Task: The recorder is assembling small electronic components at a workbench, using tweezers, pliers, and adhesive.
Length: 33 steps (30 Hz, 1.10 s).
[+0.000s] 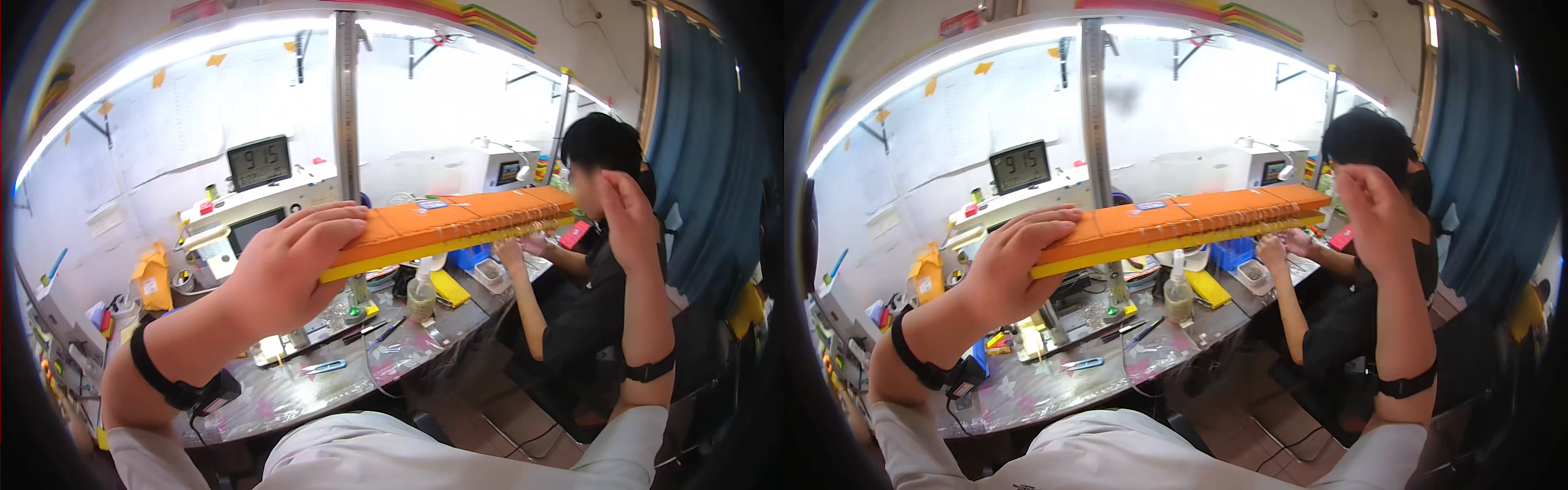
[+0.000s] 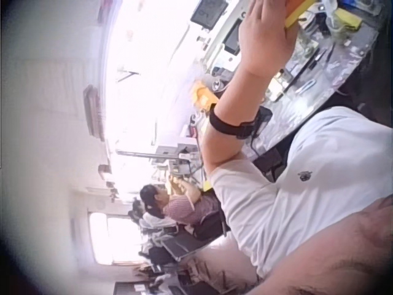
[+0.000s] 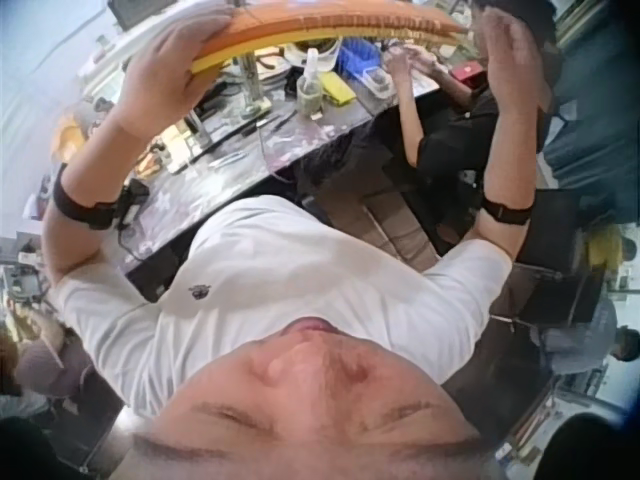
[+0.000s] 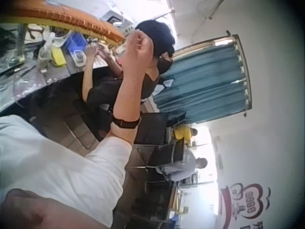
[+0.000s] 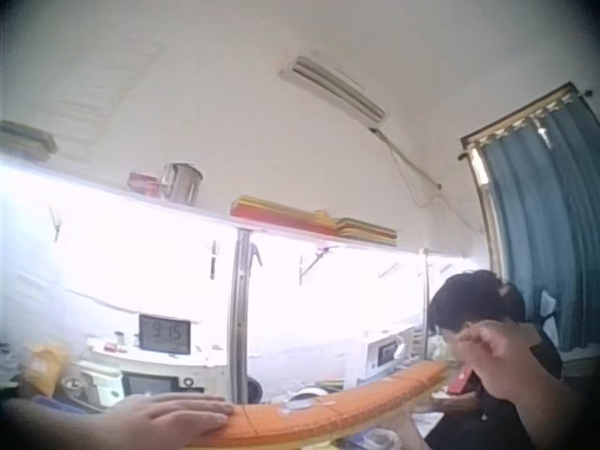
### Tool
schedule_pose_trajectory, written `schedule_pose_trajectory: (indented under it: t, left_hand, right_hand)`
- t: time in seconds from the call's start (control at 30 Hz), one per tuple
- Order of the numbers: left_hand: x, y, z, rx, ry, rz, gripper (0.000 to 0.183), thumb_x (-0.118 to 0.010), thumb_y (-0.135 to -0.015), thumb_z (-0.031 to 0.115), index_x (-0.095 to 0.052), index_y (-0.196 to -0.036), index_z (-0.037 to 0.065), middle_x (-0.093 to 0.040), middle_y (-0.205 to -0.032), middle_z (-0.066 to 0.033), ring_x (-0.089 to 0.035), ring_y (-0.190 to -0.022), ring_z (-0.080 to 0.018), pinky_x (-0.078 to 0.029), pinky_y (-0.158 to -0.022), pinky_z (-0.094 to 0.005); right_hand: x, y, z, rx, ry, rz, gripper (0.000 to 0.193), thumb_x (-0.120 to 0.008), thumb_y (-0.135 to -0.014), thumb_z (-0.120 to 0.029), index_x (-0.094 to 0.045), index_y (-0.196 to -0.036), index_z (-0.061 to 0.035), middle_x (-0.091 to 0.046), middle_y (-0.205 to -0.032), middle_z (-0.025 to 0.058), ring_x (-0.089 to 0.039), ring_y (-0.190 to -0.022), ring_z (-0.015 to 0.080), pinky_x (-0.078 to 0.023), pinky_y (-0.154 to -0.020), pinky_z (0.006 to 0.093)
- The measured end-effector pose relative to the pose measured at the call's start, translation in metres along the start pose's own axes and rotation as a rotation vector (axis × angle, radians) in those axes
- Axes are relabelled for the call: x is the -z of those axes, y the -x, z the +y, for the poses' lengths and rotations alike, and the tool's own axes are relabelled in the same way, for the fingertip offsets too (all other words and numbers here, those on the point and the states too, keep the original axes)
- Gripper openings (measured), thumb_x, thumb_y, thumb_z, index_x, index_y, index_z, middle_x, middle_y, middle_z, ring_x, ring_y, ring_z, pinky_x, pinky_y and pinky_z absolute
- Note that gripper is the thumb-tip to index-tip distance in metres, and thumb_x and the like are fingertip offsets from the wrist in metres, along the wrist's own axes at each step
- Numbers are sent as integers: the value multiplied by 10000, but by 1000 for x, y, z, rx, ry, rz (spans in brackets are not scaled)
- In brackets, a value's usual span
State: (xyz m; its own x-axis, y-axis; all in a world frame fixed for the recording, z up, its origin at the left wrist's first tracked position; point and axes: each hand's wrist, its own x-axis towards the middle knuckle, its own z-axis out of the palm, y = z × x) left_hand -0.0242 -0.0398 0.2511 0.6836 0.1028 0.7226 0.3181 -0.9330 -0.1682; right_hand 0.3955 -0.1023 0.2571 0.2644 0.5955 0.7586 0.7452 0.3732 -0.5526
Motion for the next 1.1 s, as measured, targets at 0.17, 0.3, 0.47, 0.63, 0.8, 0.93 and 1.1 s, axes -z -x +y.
schedule_pose_trajectory:
  t: [0.17,0.3,0.47,0.63,0.8,0.93,1.1]
  left_hand:
    - [3,5,3,-20,-12,64,496,-684,-661,-35,-503,-1120,15,-602,-1176,-195,-597,-1094,-370,-496,-930,-411]
    - [1,4,4,-20,24,71,464,-676,-673,-49,-495,-1097,15,-602,-1164,-195,-594,-1103,-374,-492,-943,-418]
    - [-1,10,-1,-2,32,102,465,-673,-678,-58,-487,-1098,17,-593,-1168,-193,-589,-1113,-374,-492,-941,-418]
    - [1,11,0,-22,14,116,468,-678,-678,-57,-484,-1097,22,-591,-1171,-191,-589,-1112,-376,-494,-938,-418]
    - [2,4,6,-11,-22,52,482,-686,-675,-35,-491,-1112,20,-594,-1171,-180,-594,-1101,-359,-507,-912,-402]
    - [1,-7,12,39,-94,11,484,-688,-681,-5,-493,-1123,22,-600,-1169,-154,-589,-1098,-330,-513,-881,-384]
    - [-6,-34,27,57,-117,48,399,-685,-735,12,-524,-1099,20,-630,-1065,-151,-612,-971,-363,-503,-837,-410]
  right_hand:
    - [-19,-17,-3,50,100,60,440,-520,-977,-378,-599,-1133,25,-642,-1050,85,-581,-915,124,-450,-842,269]
    - [-17,-7,13,-301,-343,-77,432,-469,-1001,-365,-560,-1208,3,-619,-1158,93,-575,-1051,155,-432,-948,302]
    - [-29,-3,19,-373,-537,-59,404,-470,-993,-370,-591,-1147,-17,-615,-1085,60,-549,-1020,134,-411,-916,287]
    - [-30,-2,23,-332,-462,-118,410,-487,-968,-407,-605,-1151,-59,-606,-1026,24,-539,-924,109,-415,-838,271]
    - [-21,-1,-20,-138,-37,73,411,-561,-934,-390,-596,-1156,-46,-606,-1052,62,-575,-925,135,-473,-807,306]
    - [-17,19,-96,496,220,7,369,-694,-844,-278,-606,-1103,-31,-621,-1061,95,-599,-1015,213,-471,-875,354]
    - [-53,34,-154,943,509,-183,456,-754,-715,-112,-589,-1139,-81,-612,-1105,101,-587,-1006,281,-452,-900,377]
